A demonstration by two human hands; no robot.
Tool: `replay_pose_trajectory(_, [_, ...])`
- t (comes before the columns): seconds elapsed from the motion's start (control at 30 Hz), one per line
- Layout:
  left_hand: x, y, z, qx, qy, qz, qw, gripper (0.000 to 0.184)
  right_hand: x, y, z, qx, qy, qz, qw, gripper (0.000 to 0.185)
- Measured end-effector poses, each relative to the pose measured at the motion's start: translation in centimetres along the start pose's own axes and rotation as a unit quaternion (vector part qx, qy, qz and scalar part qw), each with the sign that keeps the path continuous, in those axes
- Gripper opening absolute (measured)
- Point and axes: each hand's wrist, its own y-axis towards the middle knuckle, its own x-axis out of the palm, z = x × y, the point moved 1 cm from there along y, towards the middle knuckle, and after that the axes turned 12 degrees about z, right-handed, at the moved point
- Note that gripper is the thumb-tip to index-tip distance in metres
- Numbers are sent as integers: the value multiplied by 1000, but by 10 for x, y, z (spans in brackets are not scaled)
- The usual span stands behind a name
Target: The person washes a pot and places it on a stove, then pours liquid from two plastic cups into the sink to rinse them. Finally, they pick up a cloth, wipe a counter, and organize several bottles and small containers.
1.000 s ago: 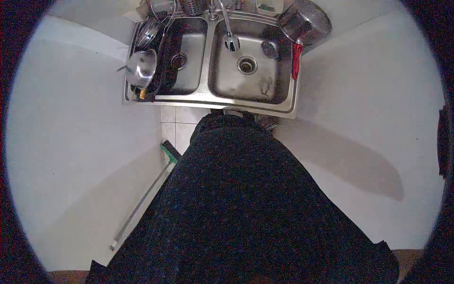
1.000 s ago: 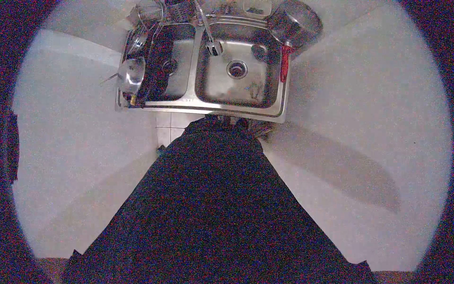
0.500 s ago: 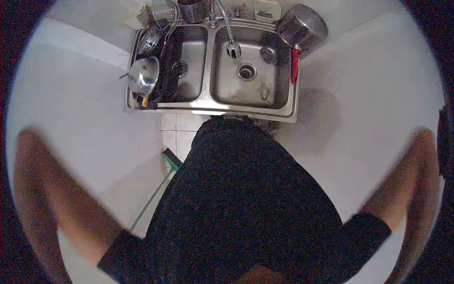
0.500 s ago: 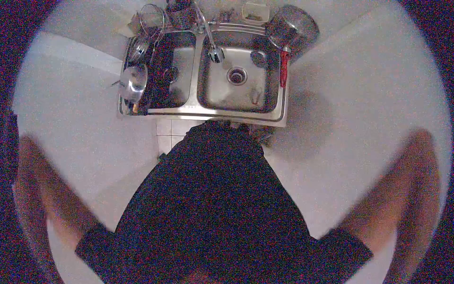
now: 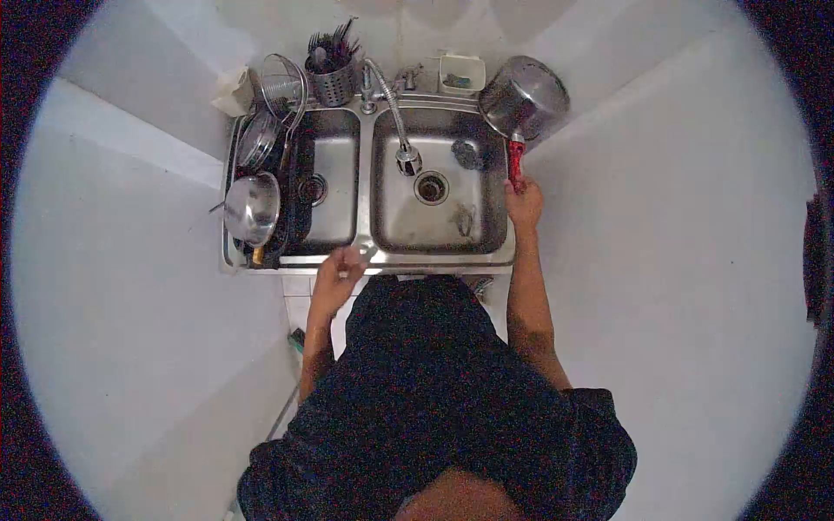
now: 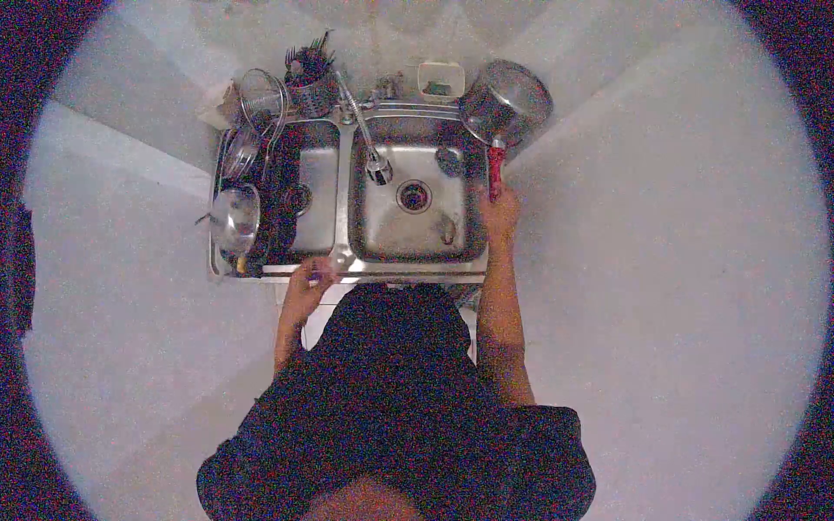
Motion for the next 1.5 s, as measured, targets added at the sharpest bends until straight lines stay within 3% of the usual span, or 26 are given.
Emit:
replay_pose_trajectory(0.07, [3, -25, -1, -28, -48, -31, 998, 26, 20, 7, 20, 7, -72, 12, 997, 46])
replay_pose_trajectory(0.13, [3, -33, 5, -5, -45, -96, 994, 25, 58, 18, 55, -104, -129, 130, 978, 51])
replay_pose_trajectory(0.2, [15, -48, 35, -45, -52, -128, 989, 25, 69, 40, 66, -59, -139, -29, 988, 53])
replay_pose_trajectory(0.3, [27, -70, 80, -76, -35, -163, 983, 23, 94, 55, 98, -72, -146, -50, 985, 54])
replay_pose_trajectory(0.47, [56, -112, 86, -110, -75, -83, 988, 21, 106, 67, 119, -88, -148, -95, 981, 63])
replay_pose_trajectory(0.53, [66, -127, 93, -197, -91, -22, 976, 21, 134, 81, 150, -117, -121, -113, 979, 65])
replay_pose_trajectory(0.6, [74, -142, 95, -324, -122, 64, 936, 23, 147, 85, 145, -42, -148, -101, 983, 64])
replay_pose_trajectory(0.63, [75, -147, 88, -319, -142, 90, 933, 25, 153, 82, 144, -3, -161, -94, 982, 63])
replay_pose_trajectory(0.8, [82, -161, 46, -273, -208, 157, 926, 30, 148, 66, 130, -47, -122, -93, 987, 48])
replay_pose_trajectory(0.93, [81, -155, 42, -255, -144, 172, 941, 28, 155, 64, 155, -133, -137, -112, 975, 45])
replay_pose_trajectory(1.03, [73, -158, 44, -245, -134, 173, 944, 29, 129, 43, 127, -66, -127, -75, 987, 52])
replay_pose_trajectory(1.2, [63, -152, 37, -233, -137, 182, 945, 31, 81, 20, 91, 40, -78, -149, 985, 50])
replay_pose_trajectory(1.27, [55, -138, 29, -194, -119, 128, 965, 25, 54, 7, 70, 53, -82, -129, 987, 46])
replay_pose_trajectory(1.33, [43, -112, 10, -116, -112, 36, 986, 20, 50, -10, 64, 21, -94, -45, 994, 44])
replay_pose_trajectory(1.37, [48, -90, 35, -117, -67, -26, 991, 17, 50, -21, 70, -4, -87, -29, 996, 43])
replay_pose_trajectory(1.43, [64, -40, 77, 35, 9, -221, 975, 18, 50, -38, 82, -54, -73, -1, 996, 42])
replay_pose_trajectory(1.5, [88, -16, 93, 185, -29, -355, 916, 20, 42, -44, 77, -27, -88, -17, 996, 39])
